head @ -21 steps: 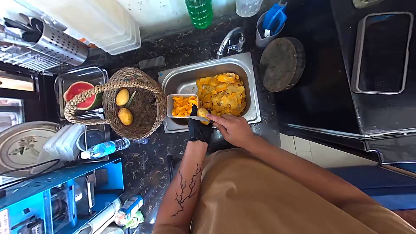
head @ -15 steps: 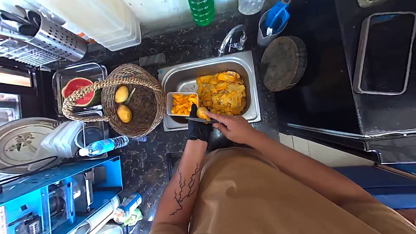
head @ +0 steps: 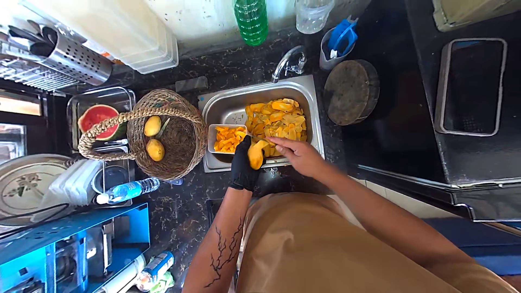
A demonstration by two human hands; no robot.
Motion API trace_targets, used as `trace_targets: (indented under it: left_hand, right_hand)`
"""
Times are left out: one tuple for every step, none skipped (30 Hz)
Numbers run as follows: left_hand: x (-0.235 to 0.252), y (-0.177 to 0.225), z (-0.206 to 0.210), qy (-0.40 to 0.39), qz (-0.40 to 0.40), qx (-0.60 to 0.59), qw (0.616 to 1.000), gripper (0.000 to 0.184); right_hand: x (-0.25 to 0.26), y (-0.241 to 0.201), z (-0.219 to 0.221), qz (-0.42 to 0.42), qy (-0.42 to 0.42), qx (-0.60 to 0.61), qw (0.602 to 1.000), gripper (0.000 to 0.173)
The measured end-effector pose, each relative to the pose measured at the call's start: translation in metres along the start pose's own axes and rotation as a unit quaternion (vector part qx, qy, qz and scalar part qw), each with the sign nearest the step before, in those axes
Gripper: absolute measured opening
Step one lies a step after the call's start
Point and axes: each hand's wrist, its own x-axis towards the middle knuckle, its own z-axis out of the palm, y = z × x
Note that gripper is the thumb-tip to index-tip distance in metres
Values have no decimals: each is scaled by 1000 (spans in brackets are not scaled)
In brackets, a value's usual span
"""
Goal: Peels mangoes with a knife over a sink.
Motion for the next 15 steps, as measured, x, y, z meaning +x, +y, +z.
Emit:
trace_targets:
  left_hand:
    - [-2, 1, 0, 2, -14, 19, 1000, 38]
    - [-6, 2, 1, -7, -29, 28, 999, 38]
    - [-9, 4, 2, -23, -41, 33, 998, 38]
    - [-13, 5, 3, -45, -53, 35, 997, 37]
    - [-16, 6, 4, -68, -64, 34, 995, 37]
    - [-19, 7, 5, -94, -76, 29, 992, 37]
    - [-21, 8, 6, -117, -88, 18, 989, 38]
    - [-22, 10, 8, -124, -97, 5, 988, 39]
    - [-23, 11, 11, -120, -97, -7, 988, 40]
    - [-21, 13, 13, -110, -89, -15, 990, 42]
    - [-17, 14, 14, -101, -77, -19, 992, 43]
    - [-12, 15, 14, -94, -64, -28, 993, 45]
    - [-7, 14, 14, -84, -54, -45, 994, 46]
    - [-3, 14, 15, -76, -44, -63, 994, 45]
    - [0, 12, 17, -73, -33, -80, 994, 45]
  right_hand:
    - [5, 4, -8, 4, 3, 7, 1000, 39]
    - [10, 9, -15, 9, 5, 14, 1000, 39]
    - [16, 16, -19, 12, 11, 26, 1000, 39]
    - [23, 24, -21, 13, 19, 40, 999, 38]
    - [30, 34, -22, 21, 26, 59, 998, 38]
    - [37, 44, -20, 34, 33, 70, 996, 39]
    - [44, 54, -19, 50, 33, 66, 996, 40]
    - [49, 61, -18, 73, 26, 54, 996, 42]
    - [51, 64, -16, 96, 19, 42, 994, 44]
    - [50, 61, -15, 115, 19, 33, 993, 46]
    - [45, 52, -14, 124, 26, 34, 991, 49]
    - [37, 39, -12, 120, 27, 41, 992, 51]
    - [26, 23, -9, 109, 18, 54, 992, 50]
    - [15, 9, -5, 89, 9, 62, 994, 49]
    - [5, -3, 0, 64, 0, 62, 996, 49]
